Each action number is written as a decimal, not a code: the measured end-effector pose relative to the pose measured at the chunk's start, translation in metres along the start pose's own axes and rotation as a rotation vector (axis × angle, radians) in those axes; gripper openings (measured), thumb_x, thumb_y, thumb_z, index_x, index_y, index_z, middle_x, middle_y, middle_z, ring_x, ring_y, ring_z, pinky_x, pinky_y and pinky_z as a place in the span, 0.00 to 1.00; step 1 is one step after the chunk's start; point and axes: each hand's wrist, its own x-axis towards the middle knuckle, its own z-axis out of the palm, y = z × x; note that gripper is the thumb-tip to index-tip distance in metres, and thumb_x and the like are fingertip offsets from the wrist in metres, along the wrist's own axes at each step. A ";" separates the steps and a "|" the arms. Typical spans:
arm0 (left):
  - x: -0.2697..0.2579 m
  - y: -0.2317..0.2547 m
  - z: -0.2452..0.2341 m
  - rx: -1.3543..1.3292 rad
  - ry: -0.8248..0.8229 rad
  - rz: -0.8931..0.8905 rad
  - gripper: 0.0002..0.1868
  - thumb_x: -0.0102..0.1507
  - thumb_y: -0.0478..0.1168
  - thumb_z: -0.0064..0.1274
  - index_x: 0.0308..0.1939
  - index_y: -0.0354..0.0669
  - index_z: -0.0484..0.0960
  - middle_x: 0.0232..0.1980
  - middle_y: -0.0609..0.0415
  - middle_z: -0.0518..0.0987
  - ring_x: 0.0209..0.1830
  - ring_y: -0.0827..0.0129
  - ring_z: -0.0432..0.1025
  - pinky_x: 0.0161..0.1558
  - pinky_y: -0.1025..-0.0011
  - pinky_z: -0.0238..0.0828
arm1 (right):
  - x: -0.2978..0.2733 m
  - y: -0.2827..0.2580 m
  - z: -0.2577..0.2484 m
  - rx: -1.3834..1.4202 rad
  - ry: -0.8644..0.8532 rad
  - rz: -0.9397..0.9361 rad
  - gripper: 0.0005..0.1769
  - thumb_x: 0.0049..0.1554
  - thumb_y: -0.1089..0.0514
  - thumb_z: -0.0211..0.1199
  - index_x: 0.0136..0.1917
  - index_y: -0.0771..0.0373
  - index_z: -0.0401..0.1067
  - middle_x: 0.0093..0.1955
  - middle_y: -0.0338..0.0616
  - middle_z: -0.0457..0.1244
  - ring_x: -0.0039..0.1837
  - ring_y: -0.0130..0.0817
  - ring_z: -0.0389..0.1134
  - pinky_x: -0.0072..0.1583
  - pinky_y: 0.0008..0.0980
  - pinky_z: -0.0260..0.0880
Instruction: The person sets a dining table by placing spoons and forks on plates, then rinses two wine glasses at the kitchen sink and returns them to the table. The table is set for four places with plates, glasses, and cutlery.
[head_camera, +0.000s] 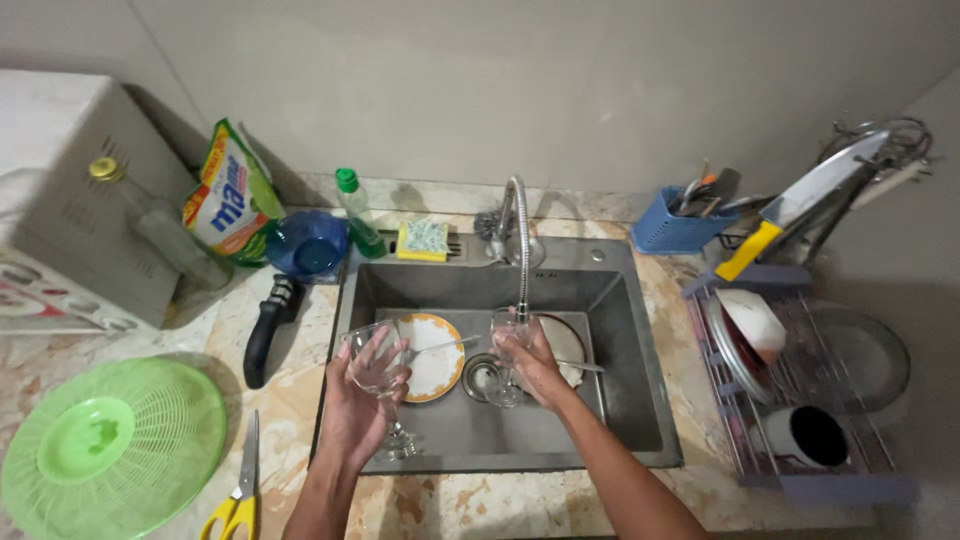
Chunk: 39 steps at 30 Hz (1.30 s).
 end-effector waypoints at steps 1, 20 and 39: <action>0.003 0.001 -0.001 0.009 -0.026 0.009 0.41 0.66 0.66 0.42 0.74 0.41 0.65 0.62 0.46 0.76 0.38 0.64 0.70 0.39 0.72 0.70 | -0.004 -0.003 0.001 0.069 0.017 0.037 0.41 0.58 0.54 0.64 0.79 0.44 0.48 0.61 0.42 0.64 0.54 0.34 0.70 0.52 0.36 0.73; 0.015 0.021 0.000 0.016 -0.039 -0.029 0.43 0.64 0.67 0.43 0.74 0.42 0.65 0.63 0.46 0.74 0.40 0.66 0.70 0.44 0.71 0.69 | -0.016 -0.008 0.023 -0.227 0.220 -0.055 0.48 0.47 0.64 0.73 0.73 0.54 0.49 0.62 0.46 0.64 0.62 0.35 0.69 0.59 0.36 0.75; 0.041 0.006 0.014 -0.029 -0.064 -0.122 0.39 0.65 0.65 0.43 0.71 0.43 0.69 0.60 0.47 0.77 0.40 0.64 0.72 0.42 0.71 0.74 | -0.015 -0.007 0.024 -0.545 0.351 -0.062 0.60 0.45 0.53 0.80 0.78 0.54 0.42 0.62 0.46 0.65 0.64 0.37 0.66 0.65 0.38 0.68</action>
